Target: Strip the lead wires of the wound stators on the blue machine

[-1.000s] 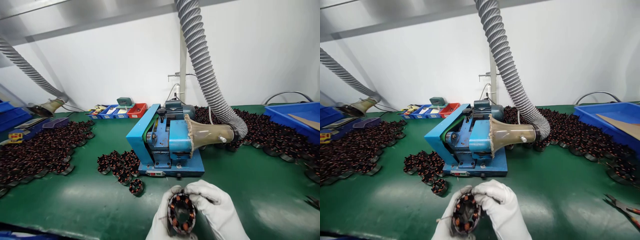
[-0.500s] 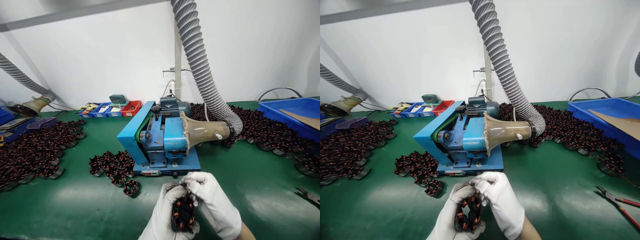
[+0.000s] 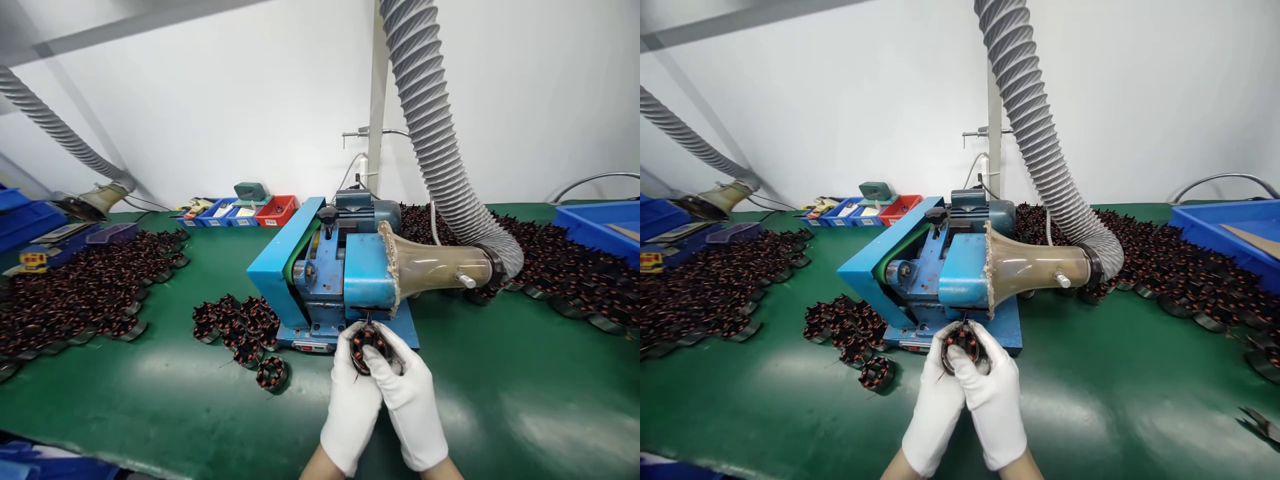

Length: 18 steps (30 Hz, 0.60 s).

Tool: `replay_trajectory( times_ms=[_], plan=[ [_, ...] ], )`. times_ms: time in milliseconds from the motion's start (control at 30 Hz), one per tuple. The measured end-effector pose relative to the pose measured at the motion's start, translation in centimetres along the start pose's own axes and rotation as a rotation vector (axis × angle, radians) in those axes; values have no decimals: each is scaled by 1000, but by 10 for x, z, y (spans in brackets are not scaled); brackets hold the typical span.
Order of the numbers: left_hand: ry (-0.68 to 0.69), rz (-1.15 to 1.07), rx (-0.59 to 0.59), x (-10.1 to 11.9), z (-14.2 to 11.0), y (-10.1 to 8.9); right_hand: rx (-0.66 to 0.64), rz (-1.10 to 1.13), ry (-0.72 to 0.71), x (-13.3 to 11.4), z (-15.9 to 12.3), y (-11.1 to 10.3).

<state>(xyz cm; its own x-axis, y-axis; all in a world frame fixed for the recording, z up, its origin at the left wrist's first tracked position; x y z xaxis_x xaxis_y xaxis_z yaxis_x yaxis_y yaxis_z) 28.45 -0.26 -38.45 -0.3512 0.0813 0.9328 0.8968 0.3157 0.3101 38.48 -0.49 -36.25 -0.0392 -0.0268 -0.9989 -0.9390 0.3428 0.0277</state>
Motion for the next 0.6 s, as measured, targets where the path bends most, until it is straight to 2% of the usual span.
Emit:
replay_trajectory(
  times_ms=[200,333,467,533,600],
  plan=[
    [41,8,49,7,14,3,18,-117,-60,-8,20,4],
    [69,152,21,16,15,7,34,-102,-50,-7,21,2],
    [70,190,-47,24,10,13,66,-125,-57,-9,17,-3],
    [51,197,-67,24,1,7,69,-143,-62,-4,7,-6],
    [22,194,-54,19,-12,-9,64,-164,-77,6,-10,-8]
  ],
)
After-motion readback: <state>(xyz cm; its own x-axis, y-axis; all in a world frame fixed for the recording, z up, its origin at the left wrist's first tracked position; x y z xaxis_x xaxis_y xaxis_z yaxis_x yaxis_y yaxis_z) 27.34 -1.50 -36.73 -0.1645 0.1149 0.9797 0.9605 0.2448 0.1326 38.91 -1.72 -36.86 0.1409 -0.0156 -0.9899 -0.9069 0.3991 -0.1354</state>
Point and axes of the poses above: each hand's wrist, its own z-axis towards the middle knuckle, its own y-axis out of the palm, x = y × z, the point moved 9 cm from there along z, towards the middle knuckle, and after that the axes turned 8 degrees about x, right-handed, at the moved point
